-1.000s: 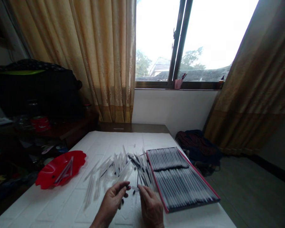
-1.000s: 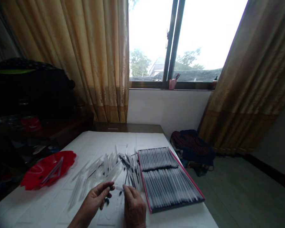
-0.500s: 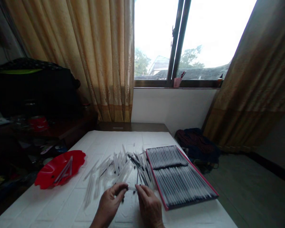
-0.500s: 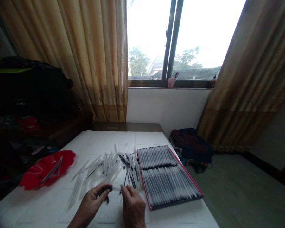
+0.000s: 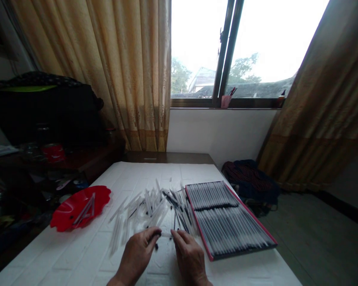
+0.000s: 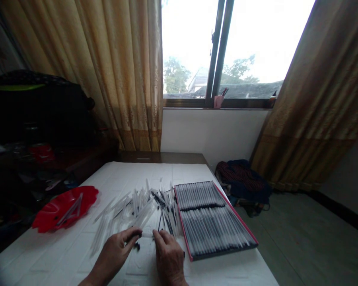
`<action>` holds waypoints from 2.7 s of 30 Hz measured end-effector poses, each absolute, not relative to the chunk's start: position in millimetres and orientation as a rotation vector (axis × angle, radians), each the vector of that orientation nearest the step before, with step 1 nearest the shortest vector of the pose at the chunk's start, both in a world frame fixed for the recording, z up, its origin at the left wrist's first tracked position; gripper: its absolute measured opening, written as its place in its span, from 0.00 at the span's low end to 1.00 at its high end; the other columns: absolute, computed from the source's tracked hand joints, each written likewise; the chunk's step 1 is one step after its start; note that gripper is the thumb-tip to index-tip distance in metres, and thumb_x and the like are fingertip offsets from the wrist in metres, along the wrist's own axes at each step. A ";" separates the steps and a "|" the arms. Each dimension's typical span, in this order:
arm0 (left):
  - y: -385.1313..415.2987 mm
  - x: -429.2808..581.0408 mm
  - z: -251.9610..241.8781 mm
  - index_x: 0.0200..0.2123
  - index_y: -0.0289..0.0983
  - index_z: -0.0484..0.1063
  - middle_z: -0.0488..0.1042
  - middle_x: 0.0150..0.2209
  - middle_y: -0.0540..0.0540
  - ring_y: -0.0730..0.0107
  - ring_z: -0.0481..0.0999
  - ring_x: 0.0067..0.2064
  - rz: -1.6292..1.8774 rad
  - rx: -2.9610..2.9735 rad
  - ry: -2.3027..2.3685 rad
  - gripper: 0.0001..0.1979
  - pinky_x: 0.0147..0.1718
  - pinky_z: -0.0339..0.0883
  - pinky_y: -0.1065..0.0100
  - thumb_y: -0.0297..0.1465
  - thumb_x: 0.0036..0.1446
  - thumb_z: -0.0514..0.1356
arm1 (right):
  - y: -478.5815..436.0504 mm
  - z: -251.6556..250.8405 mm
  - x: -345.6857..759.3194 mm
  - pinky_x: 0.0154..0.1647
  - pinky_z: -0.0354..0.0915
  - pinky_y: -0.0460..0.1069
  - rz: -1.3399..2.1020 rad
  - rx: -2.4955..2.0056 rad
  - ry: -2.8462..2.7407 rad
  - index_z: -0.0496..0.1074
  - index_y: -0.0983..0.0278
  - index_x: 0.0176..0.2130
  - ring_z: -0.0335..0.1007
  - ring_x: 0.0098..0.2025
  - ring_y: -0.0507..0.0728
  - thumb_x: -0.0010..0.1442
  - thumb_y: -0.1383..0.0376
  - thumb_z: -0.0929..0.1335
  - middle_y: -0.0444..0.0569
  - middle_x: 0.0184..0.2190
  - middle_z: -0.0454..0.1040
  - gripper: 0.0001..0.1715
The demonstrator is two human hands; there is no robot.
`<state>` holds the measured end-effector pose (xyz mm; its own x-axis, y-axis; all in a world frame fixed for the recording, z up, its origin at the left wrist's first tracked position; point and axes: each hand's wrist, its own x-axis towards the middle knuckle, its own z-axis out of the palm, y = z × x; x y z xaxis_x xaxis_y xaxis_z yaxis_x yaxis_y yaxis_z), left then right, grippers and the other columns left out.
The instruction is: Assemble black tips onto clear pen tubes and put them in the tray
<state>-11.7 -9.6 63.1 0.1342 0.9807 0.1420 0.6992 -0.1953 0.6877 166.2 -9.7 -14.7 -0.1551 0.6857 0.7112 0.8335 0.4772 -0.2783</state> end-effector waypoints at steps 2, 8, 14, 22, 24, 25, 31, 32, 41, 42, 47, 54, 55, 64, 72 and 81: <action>-9.8 -12.4 62.9 0.38 0.48 0.76 0.80 0.38 0.55 0.68 0.77 0.41 0.786 1.983 1.620 0.11 0.40 0.67 0.73 0.34 0.55 0.55 | -9.9 -14.1 166.3 0.34 0.68 0.44 -0.232 -1.283 -1.920 0.72 0.58 0.46 0.74 0.35 0.54 0.63 0.67 0.56 0.49 0.35 0.77 0.19; -9.4 -12.7 63.6 0.38 0.47 0.76 0.80 0.38 0.54 0.68 0.77 0.41 0.774 1.969 1.638 0.11 0.40 0.67 0.73 0.34 0.54 0.55 | -10.2 -14.7 167.4 0.34 0.67 0.44 -0.223 -1.274 -1.965 0.71 0.58 0.48 0.74 0.35 0.54 0.63 0.67 0.57 0.49 0.35 0.76 0.19; -8.7 -13.5 58.8 0.36 0.45 0.76 0.80 0.38 0.53 0.68 0.77 0.41 0.786 1.934 1.633 0.11 0.40 0.66 0.73 0.33 0.54 0.55 | -10.5 -15.7 164.8 0.34 0.65 0.45 -0.252 -1.275 -1.951 0.70 0.60 0.47 0.73 0.35 0.55 0.64 0.68 0.55 0.50 0.35 0.76 0.20; -6.2 -17.9 51.0 0.35 0.44 0.77 0.80 0.37 0.52 0.66 0.77 0.40 0.872 1.817 1.600 0.10 0.40 0.67 0.73 0.35 0.51 0.56 | -10.3 -3.3 164.2 0.33 0.60 0.47 -0.219 -1.300 -2.028 0.70 0.61 0.44 0.69 0.33 0.56 0.63 0.69 0.59 0.48 0.34 0.75 0.14; -4.2 -19.8 49.3 0.35 0.43 0.77 0.80 0.37 0.51 0.65 0.77 0.41 0.890 1.765 1.583 0.11 0.40 0.67 0.72 0.36 0.51 0.56 | -10.0 4.1 163.6 0.32 0.58 0.48 -0.192 -1.322 -2.053 0.70 0.59 0.42 0.68 0.33 0.56 0.60 0.69 0.63 0.46 0.32 0.75 0.10; -3.1 -20.9 48.1 0.35 0.43 0.77 0.80 0.37 0.51 0.65 0.77 0.41 0.898 1.742 1.571 0.11 0.41 0.66 0.72 0.36 0.51 0.56 | -9.6 8.0 163.0 0.33 0.57 0.48 -0.183 -1.332 -2.059 0.70 0.58 0.40 0.67 0.33 0.57 0.59 0.69 0.65 0.44 0.30 0.75 0.09; 6.2 -29.0 37.5 0.35 0.41 0.77 0.80 0.34 0.50 0.65 0.77 0.36 0.929 1.597 1.509 0.13 0.36 0.67 0.70 0.38 0.48 0.57 | -4.5 22.1 158.6 0.34 0.56 0.48 -0.080 -1.359 -2.128 0.70 0.55 0.41 0.67 0.33 0.56 0.57 0.69 0.67 0.43 0.30 0.73 0.11; 7.9 -30.4 36.1 0.35 0.40 0.76 0.79 0.33 0.49 0.65 0.76 0.34 0.945 1.557 1.495 0.14 0.34 0.68 0.70 0.39 0.47 0.57 | -3.4 22.2 158.0 0.32 0.56 0.47 -0.027 -1.364 -2.142 0.69 0.55 0.42 0.68 0.33 0.55 0.58 0.70 0.66 0.44 0.31 0.73 0.13; 13.2 -41.6 32.0 0.30 0.37 0.76 0.77 0.25 0.50 0.70 0.70 0.24 1.058 1.319 1.391 0.17 0.26 0.65 0.69 0.42 0.38 0.61 | 4.8 27.7 154.8 0.32 0.57 0.43 0.381 -1.399 -2.079 0.69 0.61 0.34 0.69 0.34 0.53 0.53 0.73 0.66 0.44 0.31 0.73 0.08; 13.1 -42.9 31.4 0.29 0.37 0.76 0.76 0.25 0.50 0.71 0.70 0.24 1.056 1.313 1.391 0.17 0.26 0.65 0.69 0.43 0.38 0.61 | 5.4 29.3 154.3 0.32 0.56 0.43 0.376 -1.408 -2.091 0.70 0.60 0.34 0.70 0.34 0.53 0.54 0.72 0.66 0.44 0.31 0.74 0.07; 13.7 -48.9 26.9 0.28 0.38 0.76 0.76 0.26 0.49 0.70 0.70 0.24 1.052 1.265 1.370 0.18 0.25 0.64 0.69 0.44 0.35 0.63 | 9.1 25.1 151.0 0.31 0.56 0.44 0.362 -1.427 -2.142 0.74 0.57 0.33 0.71 0.33 0.53 0.59 0.64 0.64 0.45 0.30 0.75 0.08; 14.2 -57.7 12.1 0.28 0.37 0.76 0.77 0.26 0.48 0.71 0.70 0.24 1.108 1.132 1.328 0.20 0.25 0.62 0.70 0.45 0.33 0.65 | 12.5 10.1 150.0 0.30 0.58 0.43 0.687 -1.326 -1.965 0.69 0.61 0.40 0.68 0.29 0.52 0.50 0.70 0.66 0.44 0.30 0.74 0.14; 14.3 -58.9 9.9 0.28 0.37 0.76 0.77 0.26 0.49 0.71 0.69 0.23 1.110 1.119 1.338 0.20 0.24 0.62 0.70 0.45 0.33 0.64 | 13.8 8.7 150.5 0.30 0.59 0.43 0.718 -1.318 -1.942 0.69 0.62 0.37 0.68 0.29 0.51 0.48 0.71 0.66 0.44 0.29 0.74 0.13; 19.3 -60.0 -4.6 0.31 0.36 0.73 0.76 0.25 0.48 0.75 0.66 0.19 1.062 1.040 1.439 0.26 0.14 0.50 0.75 0.49 0.31 0.62 | 27.8 -12.1 148.0 0.27 0.59 0.45 1.021 -1.275 -1.635 0.72 0.64 0.25 0.65 0.23 0.52 0.56 0.57 0.62 0.43 0.18 0.69 0.17; 19.1 -57.8 -6.8 0.32 0.35 0.72 0.77 0.27 0.47 0.76 0.66 0.18 1.078 1.022 1.461 0.26 0.12 0.49 0.76 0.48 0.31 0.62 | 26.6 -9.6 156.9 0.20 0.56 0.43 1.236 -1.170 -1.276 0.68 0.64 0.30 0.62 0.21 0.50 0.45 0.56 0.70 0.41 0.20 0.68 0.15; 12.9 -58.3 -0.6 0.32 0.35 0.73 0.76 0.26 0.48 0.75 0.66 0.19 1.087 1.044 1.461 0.27 0.12 0.48 0.76 0.49 0.31 0.61 | 27.4 -16.7 152.1 0.16 0.56 0.42 1.180 -1.174 -1.267 0.70 0.65 0.31 0.61 0.18 0.49 0.48 0.49 0.68 0.41 0.18 0.68 0.21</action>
